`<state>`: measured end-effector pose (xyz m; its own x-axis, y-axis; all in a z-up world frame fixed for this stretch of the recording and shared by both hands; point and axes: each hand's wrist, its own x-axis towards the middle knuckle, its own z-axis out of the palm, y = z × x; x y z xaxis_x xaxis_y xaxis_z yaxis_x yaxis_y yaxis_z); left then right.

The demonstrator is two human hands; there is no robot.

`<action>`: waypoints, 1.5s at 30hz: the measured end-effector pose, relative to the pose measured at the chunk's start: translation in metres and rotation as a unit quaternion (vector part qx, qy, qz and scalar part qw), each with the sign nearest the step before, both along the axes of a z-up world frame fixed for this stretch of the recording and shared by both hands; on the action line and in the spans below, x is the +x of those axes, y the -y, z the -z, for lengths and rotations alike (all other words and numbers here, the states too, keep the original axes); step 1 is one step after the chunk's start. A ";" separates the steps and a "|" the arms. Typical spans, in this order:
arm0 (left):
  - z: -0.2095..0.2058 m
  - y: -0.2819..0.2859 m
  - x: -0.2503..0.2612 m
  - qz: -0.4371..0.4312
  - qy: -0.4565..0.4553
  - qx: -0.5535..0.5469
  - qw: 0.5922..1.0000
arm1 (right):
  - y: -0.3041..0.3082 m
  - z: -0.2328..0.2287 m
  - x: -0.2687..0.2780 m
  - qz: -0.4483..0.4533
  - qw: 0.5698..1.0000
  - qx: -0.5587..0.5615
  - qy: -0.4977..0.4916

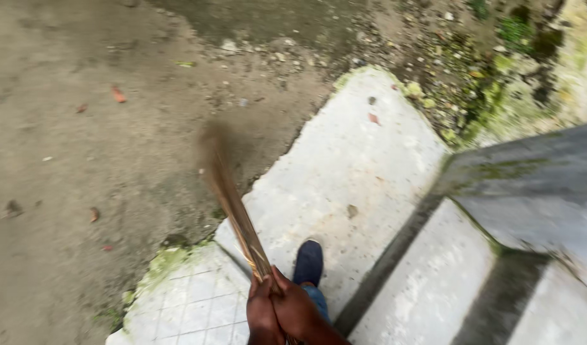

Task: The person sweeps fallen leaves and debris into a pile on the ground using a broom, then sweeps outdoor concrete steps with the broom.

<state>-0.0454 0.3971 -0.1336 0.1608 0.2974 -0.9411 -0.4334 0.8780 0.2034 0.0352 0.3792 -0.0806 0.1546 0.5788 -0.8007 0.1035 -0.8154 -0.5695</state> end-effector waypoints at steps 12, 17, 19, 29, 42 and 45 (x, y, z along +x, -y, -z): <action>0.018 -0.031 0.077 0.012 0.192 0.157 0.969 | -0.033 -0.060 0.050 0.327 0.942 -0.081 0.004; 0.028 -0.025 0.184 0.289 0.187 0.074 0.936 | -0.011 -0.030 0.124 0.500 0.862 -0.008 0.077; 0.035 -0.021 0.217 0.294 0.220 0.069 0.928 | 0.001 -0.012 0.159 0.519 0.850 -0.052 0.077; -0.051 -0.080 0.257 -0.012 0.012 0.026 1.000 | -0.085 -0.056 0.254 0.064 0.994 -0.083 -0.041; 0.109 -0.098 0.289 0.059 0.202 0.141 0.967 | -0.103 0.030 0.244 0.357 0.928 0.094 0.056; 0.101 -0.140 0.309 0.142 0.275 0.108 0.945 | -0.138 0.030 0.265 0.540 0.840 -0.048 -0.008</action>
<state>0.2637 0.5375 -0.2344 0.7104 0.3447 -0.6136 -0.2787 0.9383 0.2046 0.3005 0.5175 -0.1102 0.5370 0.0402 -0.8426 -0.7339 -0.4702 -0.4901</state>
